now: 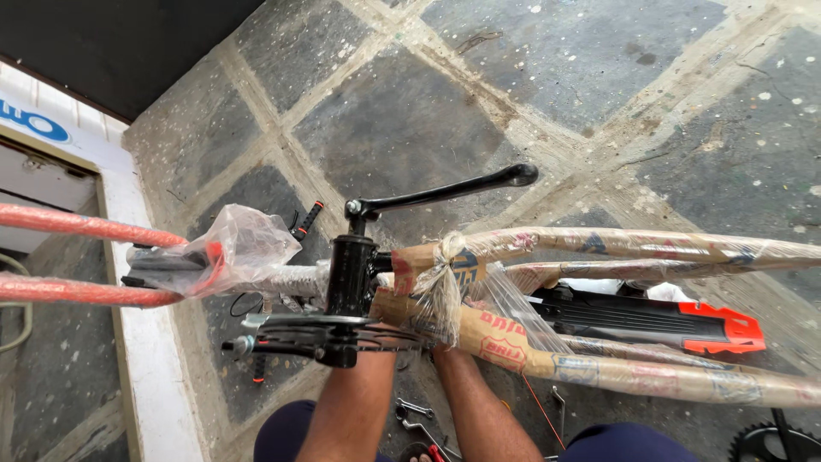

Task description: The person sits on the floor and assembles a bicycle chain onto the crankset of a partially wrapped bicycle frame. They use a pair of pliers to manipulate the chain and a wrench to tighten the crankset bolts.

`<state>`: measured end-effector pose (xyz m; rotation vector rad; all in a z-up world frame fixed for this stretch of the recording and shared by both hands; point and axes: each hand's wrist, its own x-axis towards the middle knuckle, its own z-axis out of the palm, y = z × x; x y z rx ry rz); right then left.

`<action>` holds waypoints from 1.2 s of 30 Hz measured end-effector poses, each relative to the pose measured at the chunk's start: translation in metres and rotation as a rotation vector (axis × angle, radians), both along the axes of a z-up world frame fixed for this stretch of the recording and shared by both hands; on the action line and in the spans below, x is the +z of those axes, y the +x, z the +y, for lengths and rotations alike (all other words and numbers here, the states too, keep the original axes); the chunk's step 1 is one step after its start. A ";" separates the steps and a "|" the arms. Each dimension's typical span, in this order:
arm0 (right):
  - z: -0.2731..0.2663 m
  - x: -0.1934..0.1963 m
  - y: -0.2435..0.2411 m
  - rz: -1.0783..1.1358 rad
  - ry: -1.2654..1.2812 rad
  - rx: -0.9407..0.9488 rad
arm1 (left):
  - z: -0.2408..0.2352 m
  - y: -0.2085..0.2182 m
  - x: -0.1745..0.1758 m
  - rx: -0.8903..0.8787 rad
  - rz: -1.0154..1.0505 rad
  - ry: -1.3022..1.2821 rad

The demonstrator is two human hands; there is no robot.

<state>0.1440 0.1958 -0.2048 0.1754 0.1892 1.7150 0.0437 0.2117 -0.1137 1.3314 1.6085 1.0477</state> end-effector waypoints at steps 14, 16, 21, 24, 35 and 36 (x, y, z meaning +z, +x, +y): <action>-0.095 -0.006 0.004 -1.619 -0.196 -0.580 | -0.057 -0.019 -0.040 -0.152 0.570 0.261; -0.104 0.018 0.013 -1.822 -0.298 -0.330 | -0.056 -0.013 -0.037 -0.082 0.435 0.385; -0.128 0.117 0.018 -2.364 0.016 -0.545 | -0.055 -0.007 -0.027 -0.034 0.305 0.256; -0.122 0.144 0.012 -2.667 0.206 -0.576 | -0.054 -0.013 -0.026 -0.117 0.308 0.223; -0.054 0.094 0.000 -2.149 -0.489 0.107 | -0.040 -0.020 -0.055 -0.040 0.190 0.195; -0.054 0.087 0.006 -1.969 -0.487 0.147 | -0.041 -0.019 -0.054 -0.044 0.129 0.092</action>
